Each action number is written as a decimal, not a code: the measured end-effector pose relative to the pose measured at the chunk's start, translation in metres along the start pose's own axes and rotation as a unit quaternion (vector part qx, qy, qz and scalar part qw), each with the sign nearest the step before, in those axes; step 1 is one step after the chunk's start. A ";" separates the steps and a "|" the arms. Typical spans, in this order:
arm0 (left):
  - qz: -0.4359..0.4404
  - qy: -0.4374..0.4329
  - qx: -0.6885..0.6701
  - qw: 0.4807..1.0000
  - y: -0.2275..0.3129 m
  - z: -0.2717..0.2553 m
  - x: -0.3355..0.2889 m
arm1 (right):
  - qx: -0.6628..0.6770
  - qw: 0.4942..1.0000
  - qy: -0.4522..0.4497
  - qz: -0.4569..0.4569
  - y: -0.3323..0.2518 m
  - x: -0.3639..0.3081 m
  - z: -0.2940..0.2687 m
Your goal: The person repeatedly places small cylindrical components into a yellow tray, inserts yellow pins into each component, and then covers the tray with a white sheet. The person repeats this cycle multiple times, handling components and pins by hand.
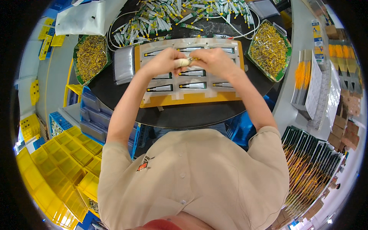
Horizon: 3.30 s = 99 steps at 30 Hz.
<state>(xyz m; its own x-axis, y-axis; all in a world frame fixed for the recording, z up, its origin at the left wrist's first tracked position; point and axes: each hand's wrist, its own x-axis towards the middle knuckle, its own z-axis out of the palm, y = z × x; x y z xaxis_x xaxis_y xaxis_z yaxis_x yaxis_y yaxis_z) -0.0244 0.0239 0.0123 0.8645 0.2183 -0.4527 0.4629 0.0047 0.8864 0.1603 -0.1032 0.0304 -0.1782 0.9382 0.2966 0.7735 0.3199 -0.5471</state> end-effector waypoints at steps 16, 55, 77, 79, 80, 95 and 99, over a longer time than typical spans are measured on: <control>0.060 0.314 0.249 0.914 -0.044 -0.017 -0.063 | -0.099 0.987 0.125 -0.021 0.049 0.007 0.042; 0.275 0.290 0.318 0.860 -0.009 0.096 0.018 | -0.202 0.977 0.072 0.014 0.064 -0.137 -0.028; 0.110 0.245 0.243 0.932 -0.056 0.057 -0.117 | 0.282 0.945 -0.141 0.083 -0.043 -0.001 0.062; 0.110 0.254 0.249 0.928 -0.056 0.048 -0.121 | 0.269 0.948 -0.152 0.069 -0.043 0.011 0.064; 0.111 0.250 0.249 0.929 -0.055 0.044 -0.124 | 0.258 0.951 -0.161 0.062 -0.044 0.015 0.065; 0.227 0.386 0.361 0.818 -0.079 0.008 -0.081 | -0.022 0.995 0.063 -0.069 0.028 0.065 0.103; 0.239 0.391 0.407 0.790 -0.081 0.011 -0.068 | -0.157 0.974 0.112 -0.120 0.028 0.072 0.114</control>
<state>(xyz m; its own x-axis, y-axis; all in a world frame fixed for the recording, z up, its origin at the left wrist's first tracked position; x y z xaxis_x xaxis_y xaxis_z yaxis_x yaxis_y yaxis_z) -0.1190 -0.0022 -0.0297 0.7415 0.5422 0.3952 0.3671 -0.8209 0.4374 0.1001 -0.0118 -0.0534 -0.2668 0.7778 0.5690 0.8798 0.4376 -0.1857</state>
